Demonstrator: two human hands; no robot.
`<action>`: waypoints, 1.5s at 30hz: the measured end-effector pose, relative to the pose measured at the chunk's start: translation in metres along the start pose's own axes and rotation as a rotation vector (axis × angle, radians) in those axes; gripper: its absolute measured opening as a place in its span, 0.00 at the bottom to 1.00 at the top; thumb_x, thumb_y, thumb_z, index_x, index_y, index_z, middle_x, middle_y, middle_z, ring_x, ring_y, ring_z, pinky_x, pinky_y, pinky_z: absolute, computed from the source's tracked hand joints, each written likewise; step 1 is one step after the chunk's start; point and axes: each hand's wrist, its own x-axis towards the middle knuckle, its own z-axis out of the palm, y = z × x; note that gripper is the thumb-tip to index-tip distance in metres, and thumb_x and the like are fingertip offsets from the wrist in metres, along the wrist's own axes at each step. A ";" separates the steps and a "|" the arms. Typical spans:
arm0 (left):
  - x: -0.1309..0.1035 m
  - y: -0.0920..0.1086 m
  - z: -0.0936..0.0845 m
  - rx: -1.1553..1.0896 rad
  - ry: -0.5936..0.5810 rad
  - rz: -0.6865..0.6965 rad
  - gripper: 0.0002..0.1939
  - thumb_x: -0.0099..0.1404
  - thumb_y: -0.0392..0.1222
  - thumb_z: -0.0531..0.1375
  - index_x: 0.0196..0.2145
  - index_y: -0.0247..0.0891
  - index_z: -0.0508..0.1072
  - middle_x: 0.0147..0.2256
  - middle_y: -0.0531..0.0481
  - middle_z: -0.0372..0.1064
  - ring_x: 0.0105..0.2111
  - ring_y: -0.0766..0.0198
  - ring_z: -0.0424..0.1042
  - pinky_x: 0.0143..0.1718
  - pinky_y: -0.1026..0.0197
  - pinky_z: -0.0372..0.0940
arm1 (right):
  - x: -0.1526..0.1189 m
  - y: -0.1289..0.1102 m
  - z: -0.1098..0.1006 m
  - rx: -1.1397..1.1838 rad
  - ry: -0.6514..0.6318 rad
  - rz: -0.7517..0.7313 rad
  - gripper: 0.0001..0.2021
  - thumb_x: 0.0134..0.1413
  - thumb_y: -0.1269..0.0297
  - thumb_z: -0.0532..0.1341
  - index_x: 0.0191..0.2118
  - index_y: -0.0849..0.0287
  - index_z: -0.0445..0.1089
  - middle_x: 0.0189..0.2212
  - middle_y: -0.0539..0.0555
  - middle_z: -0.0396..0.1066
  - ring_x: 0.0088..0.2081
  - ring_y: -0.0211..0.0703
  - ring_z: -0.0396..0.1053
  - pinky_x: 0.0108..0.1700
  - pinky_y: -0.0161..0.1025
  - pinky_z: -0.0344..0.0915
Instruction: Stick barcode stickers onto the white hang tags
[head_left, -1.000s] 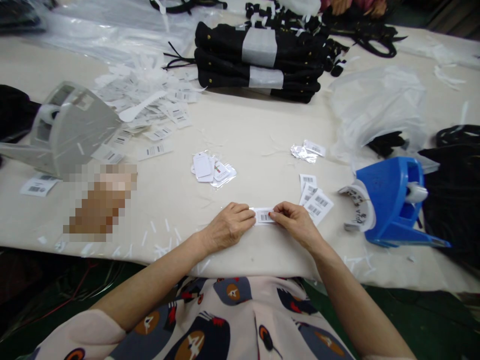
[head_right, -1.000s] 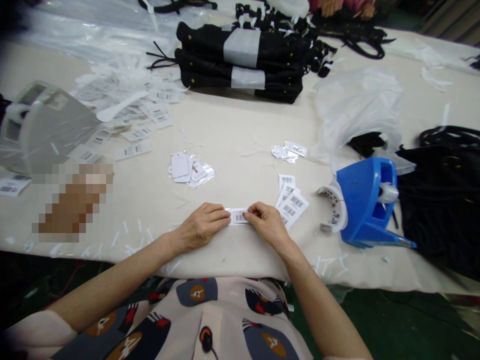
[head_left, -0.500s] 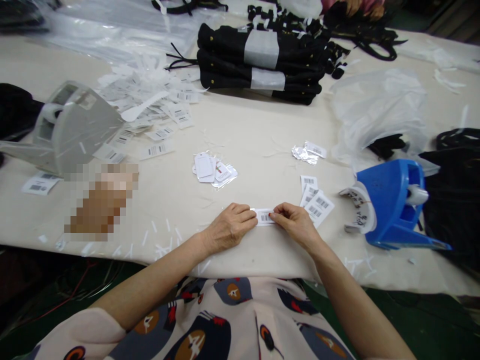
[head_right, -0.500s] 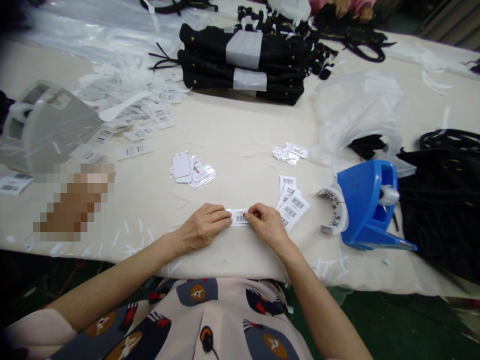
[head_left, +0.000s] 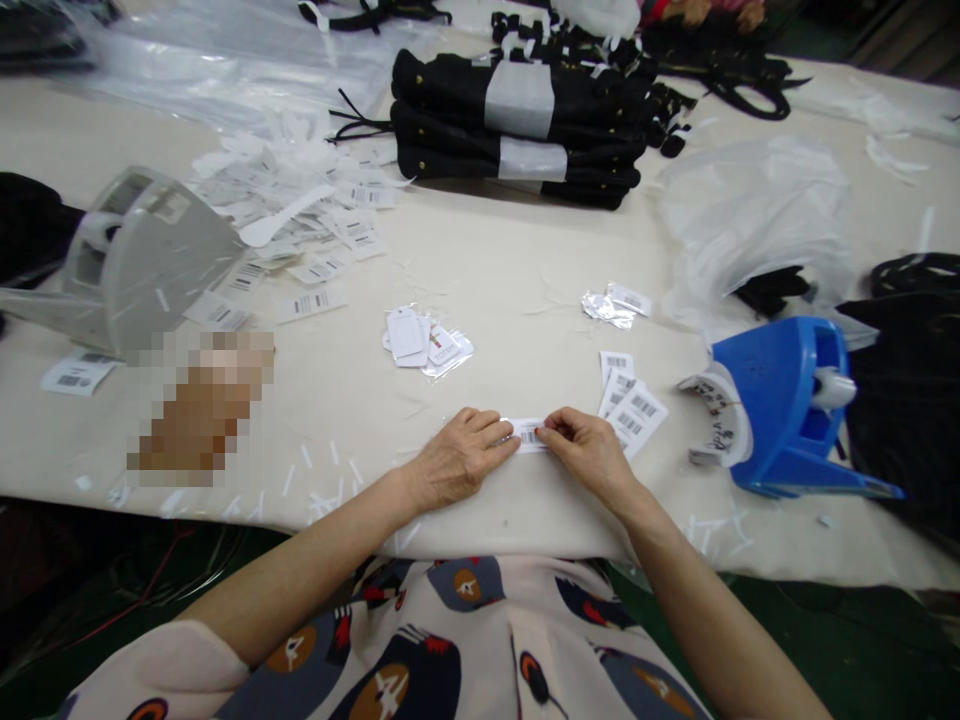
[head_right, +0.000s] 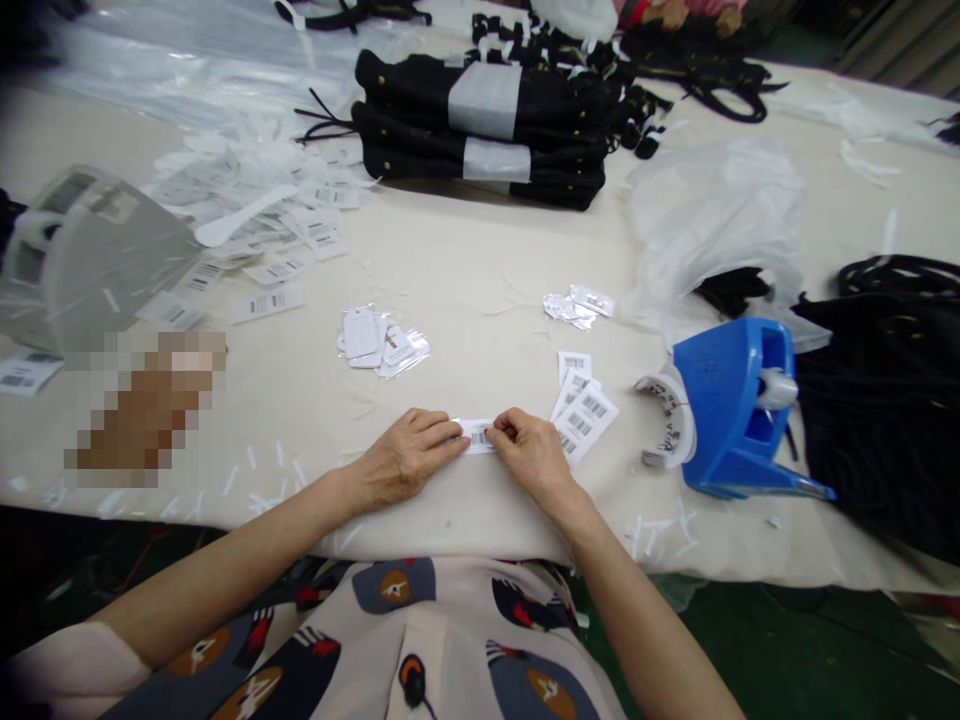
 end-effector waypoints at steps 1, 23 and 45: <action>0.001 0.000 -0.001 0.007 -0.011 0.004 0.13 0.66 0.33 0.46 0.46 0.33 0.65 0.42 0.44 0.67 0.42 0.60 0.62 0.39 0.57 0.58 | -0.001 -0.002 0.001 -0.044 0.014 -0.001 0.07 0.47 0.61 0.58 0.26 0.58 0.67 0.21 0.48 0.67 0.24 0.38 0.63 0.29 0.34 0.56; 0.002 0.001 -0.004 -0.004 -0.051 0.007 0.12 0.66 0.35 0.47 0.44 0.35 0.65 0.40 0.44 0.67 0.42 0.61 0.63 0.40 0.58 0.57 | -0.051 -0.005 0.039 -0.743 0.235 -0.492 0.22 0.63 0.61 0.47 0.55 0.73 0.59 0.56 0.64 0.56 0.60 0.59 0.46 0.59 0.64 0.37; 0.006 -0.003 -0.013 -0.185 0.029 -0.296 0.08 0.62 0.39 0.55 0.38 0.34 0.69 0.40 0.43 0.68 0.42 0.59 0.65 0.42 0.56 0.61 | -0.033 0.001 -0.004 -0.610 0.174 -0.372 0.12 0.55 0.63 0.58 0.44 0.61 0.66 0.42 0.59 0.67 0.44 0.49 0.63 0.43 0.44 0.60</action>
